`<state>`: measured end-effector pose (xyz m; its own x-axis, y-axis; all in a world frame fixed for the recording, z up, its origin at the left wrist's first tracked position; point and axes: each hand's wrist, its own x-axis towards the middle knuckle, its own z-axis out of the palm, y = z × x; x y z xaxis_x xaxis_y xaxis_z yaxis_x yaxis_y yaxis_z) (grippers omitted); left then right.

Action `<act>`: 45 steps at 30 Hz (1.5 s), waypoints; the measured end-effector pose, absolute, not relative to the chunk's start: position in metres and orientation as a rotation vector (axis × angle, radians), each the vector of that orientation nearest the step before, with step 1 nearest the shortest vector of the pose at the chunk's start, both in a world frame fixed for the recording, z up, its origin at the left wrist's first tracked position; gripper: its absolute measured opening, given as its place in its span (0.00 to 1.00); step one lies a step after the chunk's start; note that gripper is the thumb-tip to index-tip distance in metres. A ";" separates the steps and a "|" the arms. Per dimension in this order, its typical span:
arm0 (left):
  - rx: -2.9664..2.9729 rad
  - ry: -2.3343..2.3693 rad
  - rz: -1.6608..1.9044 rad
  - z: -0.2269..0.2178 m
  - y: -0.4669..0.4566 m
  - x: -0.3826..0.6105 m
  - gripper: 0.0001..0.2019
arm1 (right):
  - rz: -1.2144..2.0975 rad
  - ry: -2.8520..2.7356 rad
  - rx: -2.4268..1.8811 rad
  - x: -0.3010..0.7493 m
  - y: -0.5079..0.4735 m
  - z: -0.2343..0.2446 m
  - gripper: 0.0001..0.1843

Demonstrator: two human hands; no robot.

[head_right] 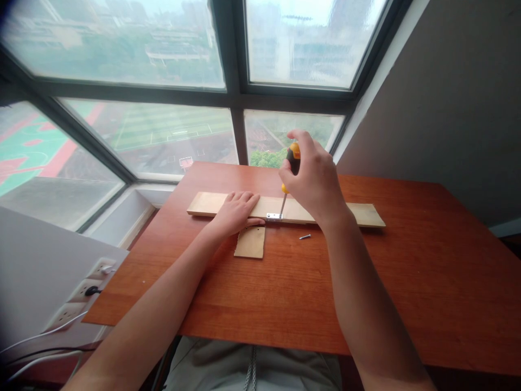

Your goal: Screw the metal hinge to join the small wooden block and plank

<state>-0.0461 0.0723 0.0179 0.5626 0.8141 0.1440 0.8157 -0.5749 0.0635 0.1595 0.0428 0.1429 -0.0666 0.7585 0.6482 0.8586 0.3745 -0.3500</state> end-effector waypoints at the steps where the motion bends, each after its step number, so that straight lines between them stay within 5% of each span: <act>1: -2.767 -1.442 -0.244 0.018 0.072 -0.046 0.32 | -0.146 -1.860 -1.398 0.158 0.041 0.144 0.24; 8: -2.762 -1.428 -0.242 0.019 0.072 -0.045 0.32 | -0.360 -1.828 -1.552 0.153 0.037 0.145 0.15; 15: -2.760 -1.432 -0.241 0.019 0.071 -0.046 0.33 | -0.331 -1.864 -1.541 0.155 0.035 0.146 0.22; 23: -2.767 -1.434 -0.259 0.017 0.072 -0.046 0.32 | -0.413 -1.788 -1.647 0.154 0.034 0.147 0.12; 28: -2.764 -1.427 -0.254 0.017 0.073 -0.046 0.33 | -0.319 -1.870 -1.571 0.155 0.033 0.148 0.21; 37: -2.760 -1.439 -0.251 0.018 0.071 -0.045 0.29 | -0.401 -1.821 -1.590 0.158 0.038 0.145 0.10; 45: -2.752 -1.429 -0.260 0.015 0.072 -0.045 0.33 | -0.297 -1.857 -1.552 0.156 0.034 0.147 0.16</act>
